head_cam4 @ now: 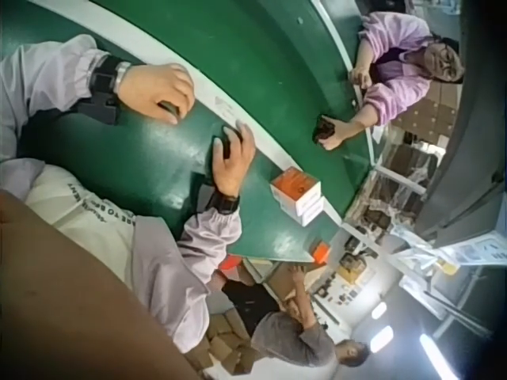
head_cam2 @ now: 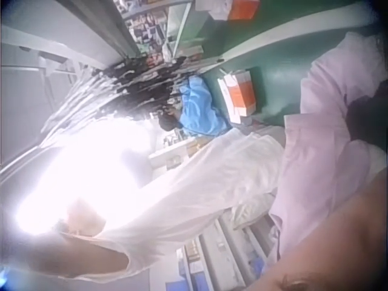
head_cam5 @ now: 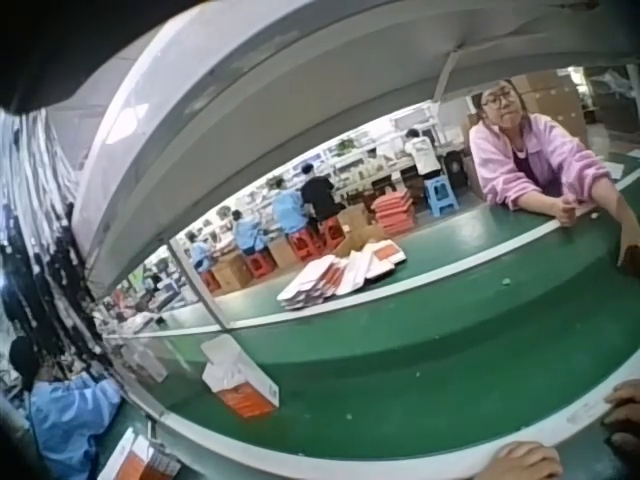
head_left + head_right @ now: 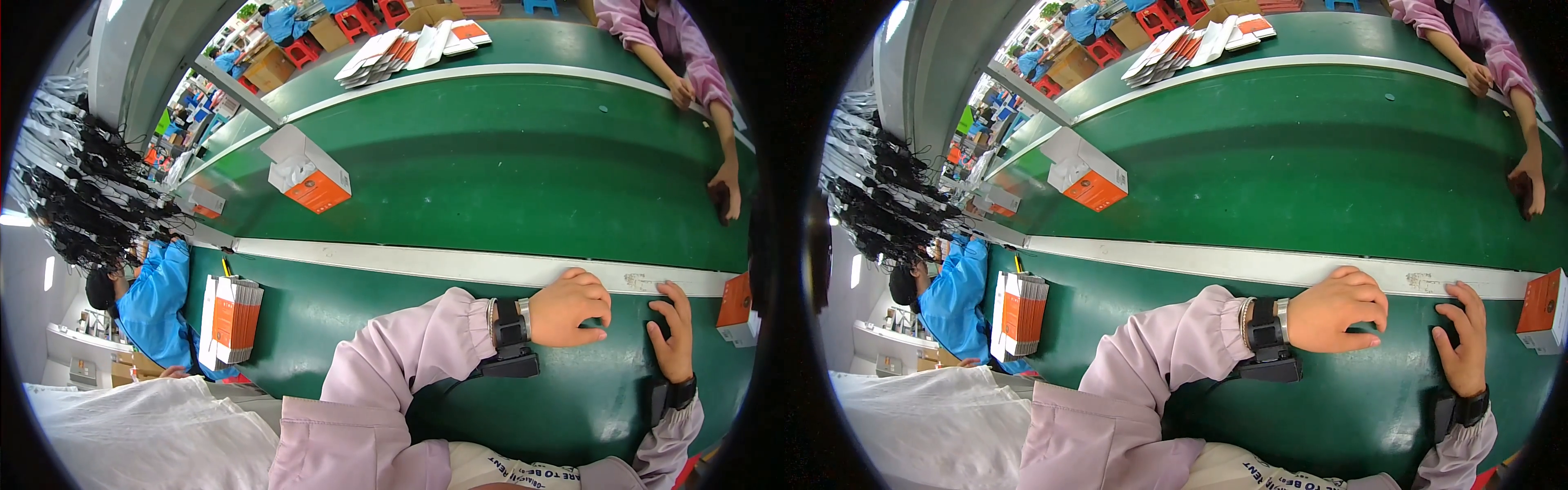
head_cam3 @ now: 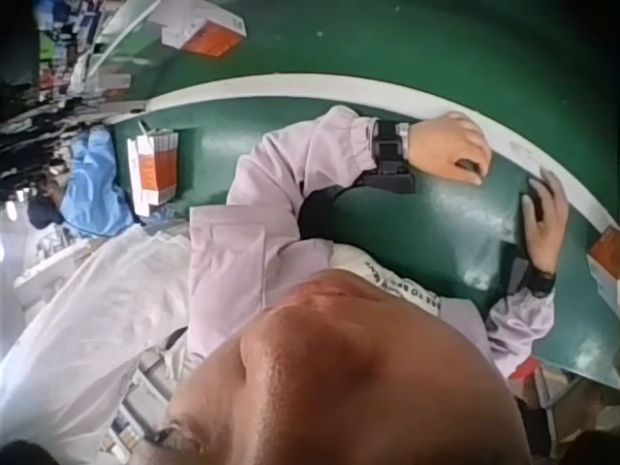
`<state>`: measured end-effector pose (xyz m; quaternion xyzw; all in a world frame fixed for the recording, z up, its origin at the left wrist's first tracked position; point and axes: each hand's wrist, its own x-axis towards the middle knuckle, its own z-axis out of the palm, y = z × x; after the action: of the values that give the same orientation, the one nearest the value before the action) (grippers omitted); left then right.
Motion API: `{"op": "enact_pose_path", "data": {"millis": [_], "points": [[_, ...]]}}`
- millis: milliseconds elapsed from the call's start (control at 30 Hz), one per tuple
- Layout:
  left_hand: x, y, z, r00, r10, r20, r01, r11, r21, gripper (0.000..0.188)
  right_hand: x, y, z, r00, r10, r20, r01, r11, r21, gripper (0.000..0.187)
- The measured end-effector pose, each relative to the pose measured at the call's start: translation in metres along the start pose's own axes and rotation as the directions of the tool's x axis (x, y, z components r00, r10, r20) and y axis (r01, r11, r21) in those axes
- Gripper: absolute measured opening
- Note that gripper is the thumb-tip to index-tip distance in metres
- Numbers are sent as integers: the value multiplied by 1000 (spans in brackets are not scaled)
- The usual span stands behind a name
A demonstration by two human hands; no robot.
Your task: The person packages fans by hand, placing each fan into a box, folding the flaps to close it, and setting the box on the conveyor belt. They then repeat the process and stack the finished boxes on the belt.
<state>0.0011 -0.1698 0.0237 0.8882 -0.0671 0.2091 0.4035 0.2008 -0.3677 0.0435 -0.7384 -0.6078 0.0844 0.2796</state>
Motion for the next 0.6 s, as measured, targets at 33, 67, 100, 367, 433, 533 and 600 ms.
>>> {"op": "enact_pose_path", "data": {"millis": [33,67,100,367,433,533,600], "points": [[0,0,0,1000,-4,1,4,1000,-1,14,0,0,0,1000,-1,-2,1,1000,6,31],[-1,1,0,1000,-8,3,8,1000,-1,14,0,-1,1,1000,-2,-2,2,1000,6,31],[-2,1,-1,1000,-8,2,8,1000,-1,14,0,-1,1,1000,2,1,-2,1000,13,31],[-2,0,-4,1000,-17,14,17,1000,-21,14,2,-3,2,1000,8,-2,-8,1000,16,31],[-4,0,-4,1000,-20,14,20,1000,-16,14,3,-4,1,1000,1,3,-1,1000,2,31],[-6,0,-6,1000,-14,17,14,1000,-14,14,4,-8,3,1000,2,5,-2,1000,12,31],[-10,0,-8,1000,-16,16,16,1000,-11,15,3,-10,5,1000,2,3,-2,1000,15,32]]}}
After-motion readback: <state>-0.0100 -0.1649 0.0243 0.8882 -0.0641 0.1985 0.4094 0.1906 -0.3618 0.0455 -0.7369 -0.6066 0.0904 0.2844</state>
